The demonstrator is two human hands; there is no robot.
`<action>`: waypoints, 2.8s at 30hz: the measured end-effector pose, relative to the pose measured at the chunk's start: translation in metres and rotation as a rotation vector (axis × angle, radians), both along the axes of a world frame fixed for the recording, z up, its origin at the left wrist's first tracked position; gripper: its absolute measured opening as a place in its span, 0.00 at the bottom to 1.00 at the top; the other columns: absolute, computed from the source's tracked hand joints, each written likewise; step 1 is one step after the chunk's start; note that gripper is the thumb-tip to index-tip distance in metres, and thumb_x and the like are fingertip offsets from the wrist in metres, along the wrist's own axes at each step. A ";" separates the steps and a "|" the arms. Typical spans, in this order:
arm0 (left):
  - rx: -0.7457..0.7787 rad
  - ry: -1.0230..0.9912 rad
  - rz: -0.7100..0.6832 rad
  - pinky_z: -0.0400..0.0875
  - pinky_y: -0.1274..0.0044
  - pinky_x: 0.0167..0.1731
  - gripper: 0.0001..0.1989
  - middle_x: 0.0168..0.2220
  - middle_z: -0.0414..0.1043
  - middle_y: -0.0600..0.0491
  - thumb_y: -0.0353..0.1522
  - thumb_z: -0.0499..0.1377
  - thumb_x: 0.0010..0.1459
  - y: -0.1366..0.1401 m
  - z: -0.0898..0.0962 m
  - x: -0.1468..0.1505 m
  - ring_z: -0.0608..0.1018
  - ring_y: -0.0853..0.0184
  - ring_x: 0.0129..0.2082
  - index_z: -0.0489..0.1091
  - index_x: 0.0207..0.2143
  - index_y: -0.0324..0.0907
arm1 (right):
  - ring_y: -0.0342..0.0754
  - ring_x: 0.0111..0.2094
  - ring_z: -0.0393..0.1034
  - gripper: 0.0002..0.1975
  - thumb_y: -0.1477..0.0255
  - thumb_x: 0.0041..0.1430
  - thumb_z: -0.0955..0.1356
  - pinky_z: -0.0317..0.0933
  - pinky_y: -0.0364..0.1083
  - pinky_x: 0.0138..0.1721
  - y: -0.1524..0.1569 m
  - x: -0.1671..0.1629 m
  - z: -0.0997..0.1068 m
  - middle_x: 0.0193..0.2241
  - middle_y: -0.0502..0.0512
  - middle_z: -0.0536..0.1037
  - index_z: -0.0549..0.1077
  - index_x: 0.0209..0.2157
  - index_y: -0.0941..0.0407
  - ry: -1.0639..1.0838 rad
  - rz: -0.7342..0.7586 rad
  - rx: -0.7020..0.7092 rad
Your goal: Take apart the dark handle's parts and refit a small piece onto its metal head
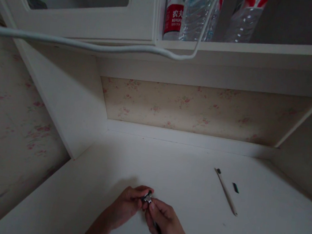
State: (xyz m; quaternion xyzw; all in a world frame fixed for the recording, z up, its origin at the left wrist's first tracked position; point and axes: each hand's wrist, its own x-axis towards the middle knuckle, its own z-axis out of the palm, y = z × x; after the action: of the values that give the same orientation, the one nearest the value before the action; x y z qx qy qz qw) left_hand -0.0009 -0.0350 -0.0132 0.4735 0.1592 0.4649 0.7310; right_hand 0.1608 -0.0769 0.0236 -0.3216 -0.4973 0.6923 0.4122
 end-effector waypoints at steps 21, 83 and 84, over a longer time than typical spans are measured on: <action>-0.005 0.023 0.058 0.63 0.76 0.36 0.14 0.47 0.69 0.48 0.33 0.67 0.48 0.000 -0.001 0.004 0.70 0.70 0.35 0.77 0.40 0.49 | 0.40 0.21 0.47 0.20 0.54 0.64 0.59 0.43 0.41 0.21 -0.005 0.003 0.006 0.21 0.45 0.54 0.65 0.30 0.56 -0.213 -0.133 0.088; 0.014 0.035 0.064 0.62 0.77 0.31 0.14 0.43 0.70 0.48 0.35 0.68 0.45 0.001 0.004 0.002 0.68 0.72 0.30 0.78 0.38 0.49 | 0.36 0.11 0.44 0.25 0.49 0.58 0.63 0.38 0.39 0.12 -0.001 0.004 0.011 0.13 0.42 0.57 0.67 0.24 0.59 -0.050 -0.041 0.003; 0.011 0.034 0.063 0.62 0.76 0.31 0.14 0.43 0.70 0.48 0.35 0.68 0.45 0.001 0.004 0.002 0.68 0.72 0.30 0.78 0.38 0.49 | 0.36 0.12 0.45 0.25 0.50 0.58 0.63 0.38 0.39 0.12 -0.002 0.005 0.011 0.13 0.42 0.57 0.67 0.24 0.59 -0.044 -0.042 -0.001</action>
State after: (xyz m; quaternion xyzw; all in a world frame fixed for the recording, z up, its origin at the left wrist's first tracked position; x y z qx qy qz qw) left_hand 0.0012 -0.0344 -0.0091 0.4800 0.1838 0.4805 0.7106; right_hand 0.1656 -0.0785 0.0349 -0.3474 -0.4990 0.6766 0.4153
